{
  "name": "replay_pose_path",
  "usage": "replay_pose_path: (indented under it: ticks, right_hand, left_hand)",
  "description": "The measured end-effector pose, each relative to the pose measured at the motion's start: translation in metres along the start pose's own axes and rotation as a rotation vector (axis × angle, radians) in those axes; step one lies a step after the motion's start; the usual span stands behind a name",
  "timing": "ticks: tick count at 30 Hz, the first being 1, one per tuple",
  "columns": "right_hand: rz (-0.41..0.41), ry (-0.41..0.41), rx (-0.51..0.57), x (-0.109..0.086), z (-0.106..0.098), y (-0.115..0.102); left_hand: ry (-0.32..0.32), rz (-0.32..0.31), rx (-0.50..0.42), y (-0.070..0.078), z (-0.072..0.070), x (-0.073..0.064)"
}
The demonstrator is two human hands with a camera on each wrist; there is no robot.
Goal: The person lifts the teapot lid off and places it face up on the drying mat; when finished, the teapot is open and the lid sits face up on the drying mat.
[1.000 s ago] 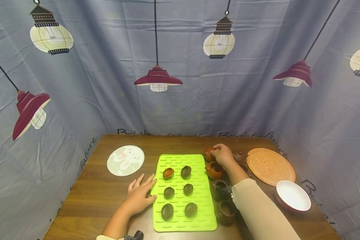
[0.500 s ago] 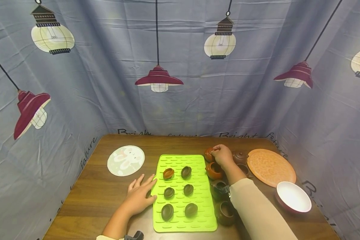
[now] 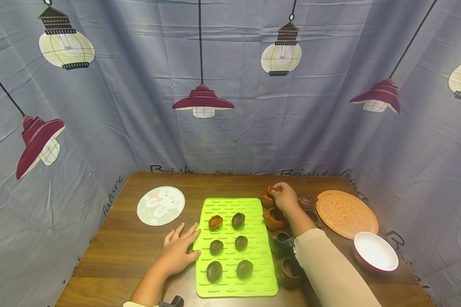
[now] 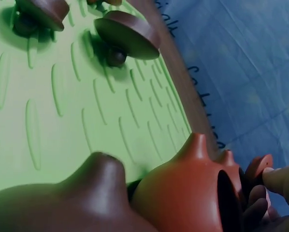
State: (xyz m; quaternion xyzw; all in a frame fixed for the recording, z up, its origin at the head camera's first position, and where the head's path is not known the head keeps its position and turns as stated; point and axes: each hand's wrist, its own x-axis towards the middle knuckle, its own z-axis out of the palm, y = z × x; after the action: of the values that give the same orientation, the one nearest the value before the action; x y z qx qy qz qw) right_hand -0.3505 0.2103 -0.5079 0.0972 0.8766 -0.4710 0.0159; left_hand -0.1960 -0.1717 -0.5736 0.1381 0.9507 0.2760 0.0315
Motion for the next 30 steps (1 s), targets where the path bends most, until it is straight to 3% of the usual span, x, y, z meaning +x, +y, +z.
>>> replay_pose_path:
  ticks: [8,16,20,30]
  right_hand:
    - [0.04,-0.009,0.128,-0.002,0.0,-0.009]
    - [0.143,-0.127,0.484,-0.003,0.007,-0.01]
    - [0.193,-0.162,0.602,-0.003,0.01,-0.009]
    - [0.195,-0.173,0.691,-0.006,0.015,-0.013]
  left_hand:
    - [0.002,0.002,0.004,-0.001,0.001,0.001]
    - [0.002,0.0,0.002,-0.003,0.002,0.001]
    - [0.004,0.006,0.006,-0.003,0.002,0.001]
    - [0.0,0.002,0.005,-0.002,0.002,0.001]
